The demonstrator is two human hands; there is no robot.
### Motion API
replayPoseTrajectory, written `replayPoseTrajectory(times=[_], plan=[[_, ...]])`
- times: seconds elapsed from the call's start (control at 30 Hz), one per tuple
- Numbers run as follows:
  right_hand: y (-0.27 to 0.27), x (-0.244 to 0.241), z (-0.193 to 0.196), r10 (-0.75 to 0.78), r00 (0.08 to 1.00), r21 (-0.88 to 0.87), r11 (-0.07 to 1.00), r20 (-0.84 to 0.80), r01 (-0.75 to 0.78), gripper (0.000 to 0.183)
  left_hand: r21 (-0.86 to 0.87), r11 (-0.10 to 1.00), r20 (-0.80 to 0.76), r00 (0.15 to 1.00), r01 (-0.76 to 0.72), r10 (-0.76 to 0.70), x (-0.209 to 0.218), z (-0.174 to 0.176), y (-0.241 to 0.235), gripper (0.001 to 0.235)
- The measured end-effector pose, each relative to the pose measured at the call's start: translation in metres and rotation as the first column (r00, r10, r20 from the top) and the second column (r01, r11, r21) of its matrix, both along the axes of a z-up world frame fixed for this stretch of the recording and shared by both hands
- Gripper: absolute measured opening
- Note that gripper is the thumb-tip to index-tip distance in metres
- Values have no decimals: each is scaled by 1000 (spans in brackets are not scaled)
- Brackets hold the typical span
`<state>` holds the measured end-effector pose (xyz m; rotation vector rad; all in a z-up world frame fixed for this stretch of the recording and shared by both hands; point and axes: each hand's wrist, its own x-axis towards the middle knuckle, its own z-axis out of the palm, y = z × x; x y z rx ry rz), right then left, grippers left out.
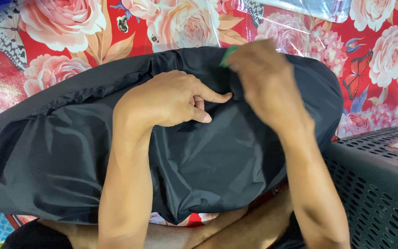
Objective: The person cleans a black motorcycle seat cover by hand using a green block to rub the surface and then wipes it down.
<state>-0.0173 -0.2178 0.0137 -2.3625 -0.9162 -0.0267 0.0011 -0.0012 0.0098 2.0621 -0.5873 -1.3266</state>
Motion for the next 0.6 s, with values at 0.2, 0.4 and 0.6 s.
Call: replayPoseTrajectory(times=[0.2, 0.4, 0.6], plan=[[-26, -10, 13, -310, 950, 70, 947, -43, 312, 12, -21, 1000, 0, 1000, -22, 22, -1, 1, 1, 55], [-3, -16, 23, -93, 989, 47, 994, -113, 99, 10, 14, 1000, -8, 1000, -14, 14, 0, 3, 0, 54], [-3, -12, 13, -86, 996, -36, 996, -26, 85, 10, -10, 1000, 13, 1000, -9, 9, 1, 4, 1, 53]])
